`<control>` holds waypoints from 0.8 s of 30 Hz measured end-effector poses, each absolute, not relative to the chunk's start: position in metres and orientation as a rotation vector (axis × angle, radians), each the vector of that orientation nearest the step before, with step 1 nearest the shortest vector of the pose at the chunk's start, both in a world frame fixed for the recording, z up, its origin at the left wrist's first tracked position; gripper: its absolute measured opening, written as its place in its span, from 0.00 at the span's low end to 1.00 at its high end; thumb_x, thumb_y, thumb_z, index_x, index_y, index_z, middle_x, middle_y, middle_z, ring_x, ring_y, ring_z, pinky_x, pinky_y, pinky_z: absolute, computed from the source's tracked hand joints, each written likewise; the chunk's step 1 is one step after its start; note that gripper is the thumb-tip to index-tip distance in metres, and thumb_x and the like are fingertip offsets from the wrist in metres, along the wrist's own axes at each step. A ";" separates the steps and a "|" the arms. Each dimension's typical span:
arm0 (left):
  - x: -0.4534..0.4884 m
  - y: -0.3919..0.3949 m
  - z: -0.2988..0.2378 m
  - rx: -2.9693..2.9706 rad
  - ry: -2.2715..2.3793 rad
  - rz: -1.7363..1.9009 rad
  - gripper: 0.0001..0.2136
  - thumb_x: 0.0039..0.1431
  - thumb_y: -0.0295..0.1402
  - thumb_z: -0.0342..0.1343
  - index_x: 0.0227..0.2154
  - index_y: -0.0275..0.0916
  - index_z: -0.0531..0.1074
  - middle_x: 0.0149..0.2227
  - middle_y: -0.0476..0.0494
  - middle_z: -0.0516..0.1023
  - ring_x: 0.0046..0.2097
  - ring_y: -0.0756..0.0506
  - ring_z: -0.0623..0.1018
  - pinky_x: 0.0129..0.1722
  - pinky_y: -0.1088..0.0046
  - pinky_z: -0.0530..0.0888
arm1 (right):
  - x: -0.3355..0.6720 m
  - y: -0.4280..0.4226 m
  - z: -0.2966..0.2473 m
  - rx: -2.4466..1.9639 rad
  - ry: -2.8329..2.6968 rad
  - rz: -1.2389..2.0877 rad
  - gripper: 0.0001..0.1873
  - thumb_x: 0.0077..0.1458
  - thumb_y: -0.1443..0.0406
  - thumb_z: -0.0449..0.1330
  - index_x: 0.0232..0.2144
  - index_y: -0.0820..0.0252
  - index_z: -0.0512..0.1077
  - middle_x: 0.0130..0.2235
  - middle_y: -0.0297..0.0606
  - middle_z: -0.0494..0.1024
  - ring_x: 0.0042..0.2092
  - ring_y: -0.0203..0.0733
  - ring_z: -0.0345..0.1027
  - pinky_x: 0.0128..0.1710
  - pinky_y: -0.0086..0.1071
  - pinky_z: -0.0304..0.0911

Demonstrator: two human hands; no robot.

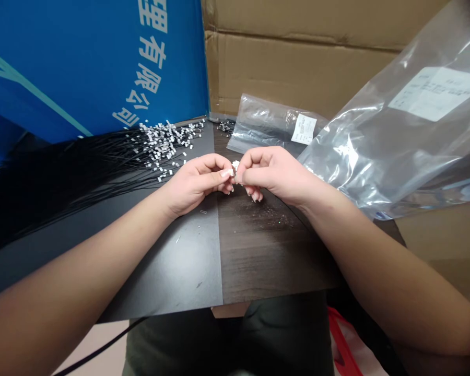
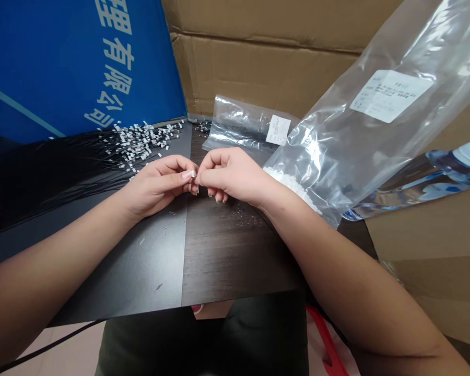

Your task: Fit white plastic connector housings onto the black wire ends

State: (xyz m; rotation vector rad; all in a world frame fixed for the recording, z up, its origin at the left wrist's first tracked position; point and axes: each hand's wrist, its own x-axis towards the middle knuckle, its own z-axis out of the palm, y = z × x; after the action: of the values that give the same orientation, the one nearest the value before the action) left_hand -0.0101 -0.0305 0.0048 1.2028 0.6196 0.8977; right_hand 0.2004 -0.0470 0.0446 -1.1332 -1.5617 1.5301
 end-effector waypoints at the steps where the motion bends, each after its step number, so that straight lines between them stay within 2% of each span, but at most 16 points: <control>1: -0.010 -0.031 0.005 1.202 0.618 0.897 0.12 0.56 0.35 0.76 0.34 0.35 0.80 0.31 0.47 0.81 0.33 0.50 0.80 0.36 0.75 0.76 | 0.200 -0.047 0.044 -1.133 -1.562 1.530 0.04 0.51 0.72 0.65 0.28 0.60 0.75 0.21 0.31 0.75 0.21 0.33 0.67 0.20 0.27 0.62; 24: -0.010 -0.031 0.006 1.231 0.618 0.890 0.12 0.55 0.36 0.76 0.33 0.36 0.81 0.31 0.47 0.80 0.33 0.50 0.80 0.36 0.74 0.76 | 0.201 -0.048 0.044 -1.142 -1.557 1.546 0.04 0.48 0.72 0.66 0.27 0.60 0.75 0.21 0.31 0.74 0.21 0.33 0.66 0.19 0.27 0.61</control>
State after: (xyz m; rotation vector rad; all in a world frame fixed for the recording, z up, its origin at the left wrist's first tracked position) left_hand -0.0103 -0.0311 0.0057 1.2313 0.6179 0.8898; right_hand 0.2013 -0.0476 0.0440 -1.1421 -1.5571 1.5465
